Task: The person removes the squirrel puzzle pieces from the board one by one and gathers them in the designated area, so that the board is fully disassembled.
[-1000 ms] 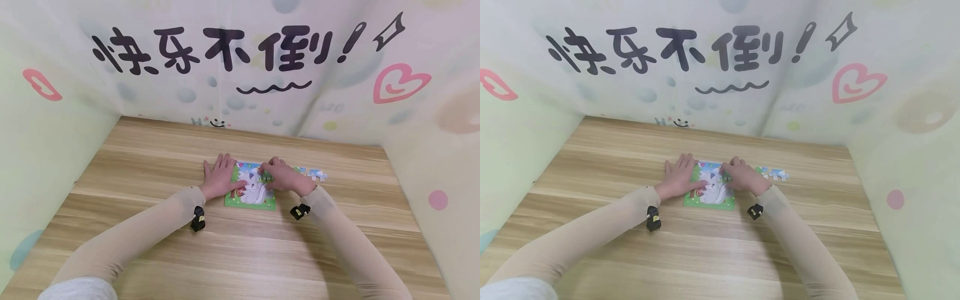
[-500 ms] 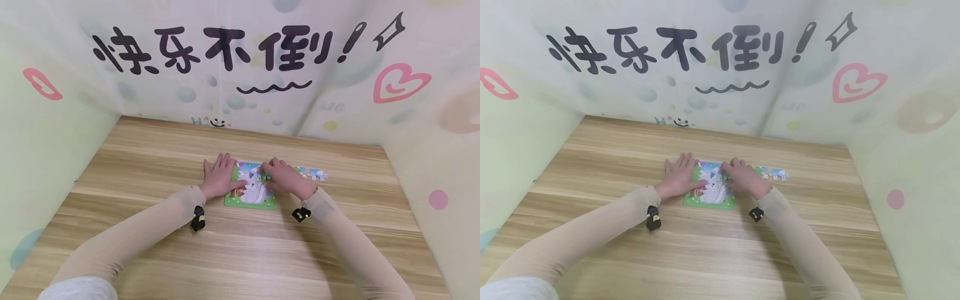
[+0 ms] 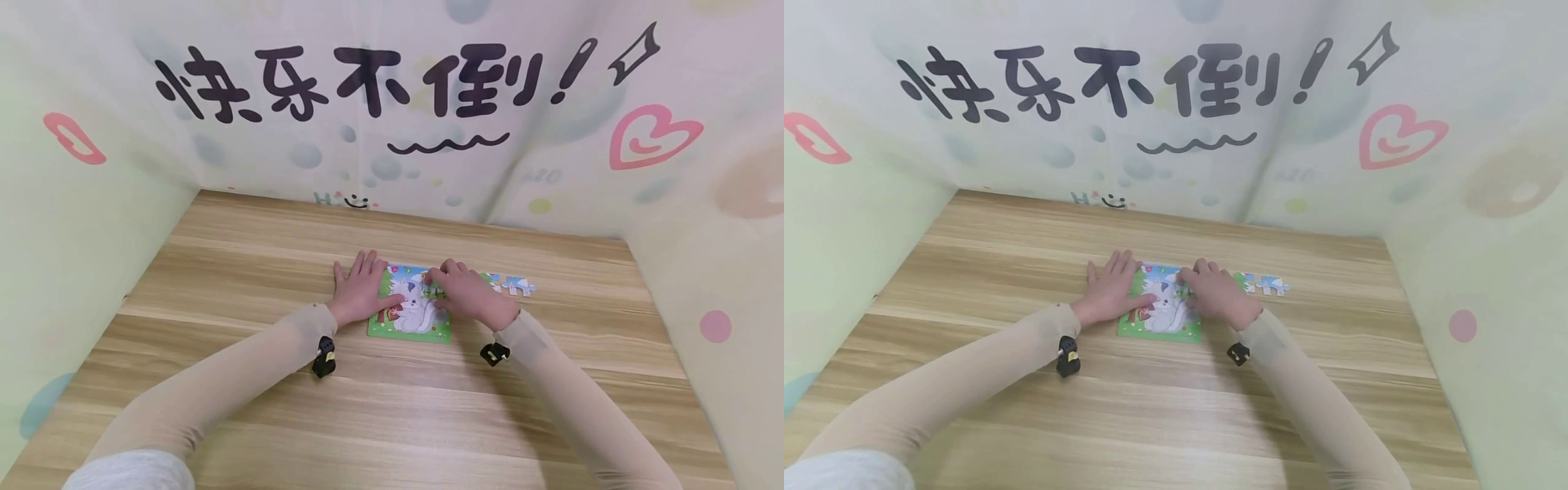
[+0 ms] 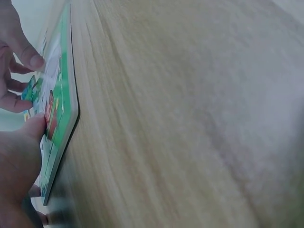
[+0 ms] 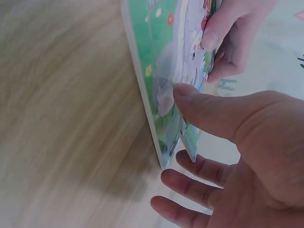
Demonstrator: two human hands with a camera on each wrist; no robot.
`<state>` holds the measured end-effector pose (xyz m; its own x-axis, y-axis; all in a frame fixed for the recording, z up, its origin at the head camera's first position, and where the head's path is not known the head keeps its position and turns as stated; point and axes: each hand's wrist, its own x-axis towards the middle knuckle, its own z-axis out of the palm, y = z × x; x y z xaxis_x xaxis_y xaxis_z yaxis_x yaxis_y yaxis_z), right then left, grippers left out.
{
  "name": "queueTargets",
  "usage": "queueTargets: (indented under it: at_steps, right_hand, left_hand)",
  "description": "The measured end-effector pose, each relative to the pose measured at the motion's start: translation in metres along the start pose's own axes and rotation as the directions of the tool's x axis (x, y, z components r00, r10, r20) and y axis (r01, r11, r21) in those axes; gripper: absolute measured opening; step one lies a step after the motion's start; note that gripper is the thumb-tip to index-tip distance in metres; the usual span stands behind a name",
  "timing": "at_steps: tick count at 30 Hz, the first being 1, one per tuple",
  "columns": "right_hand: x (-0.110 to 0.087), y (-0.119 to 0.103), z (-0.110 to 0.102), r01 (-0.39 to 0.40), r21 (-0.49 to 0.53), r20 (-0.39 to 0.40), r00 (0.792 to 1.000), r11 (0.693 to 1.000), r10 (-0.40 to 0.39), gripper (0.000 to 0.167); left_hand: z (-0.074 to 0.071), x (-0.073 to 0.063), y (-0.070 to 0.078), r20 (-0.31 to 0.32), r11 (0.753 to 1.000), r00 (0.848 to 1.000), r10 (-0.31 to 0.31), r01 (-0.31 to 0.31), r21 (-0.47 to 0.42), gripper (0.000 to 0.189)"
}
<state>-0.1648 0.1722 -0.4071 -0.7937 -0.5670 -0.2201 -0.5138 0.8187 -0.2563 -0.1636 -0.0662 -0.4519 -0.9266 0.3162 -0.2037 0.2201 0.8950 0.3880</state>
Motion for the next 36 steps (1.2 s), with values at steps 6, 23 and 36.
queueTargets:
  at_steps: [6,23,36]
  right_hand:
    - [-0.004,0.006,0.003,0.033,0.009,-0.048,0.998,0.999,-0.032,0.032]
    - [-0.015,0.019,0.014,0.074,-0.039,-0.152,0.985,0.996,-0.079,0.027]
    - [-0.023,0.026,0.019,0.071,0.009,-0.19,0.979,0.997,-0.068,0.05]
  left_hand:
    - [0.001,0.0,0.001,0.001,1.0,1.0,0.002,-0.002,-0.001,0.09]
    - [0.003,0.0,0.001,-0.009,1.0,1.0,0.013,-0.013,-0.014,0.09]
    - [0.003,-0.002,-0.001,-0.007,1.0,1.0,0.008,-0.008,-0.021,0.09]
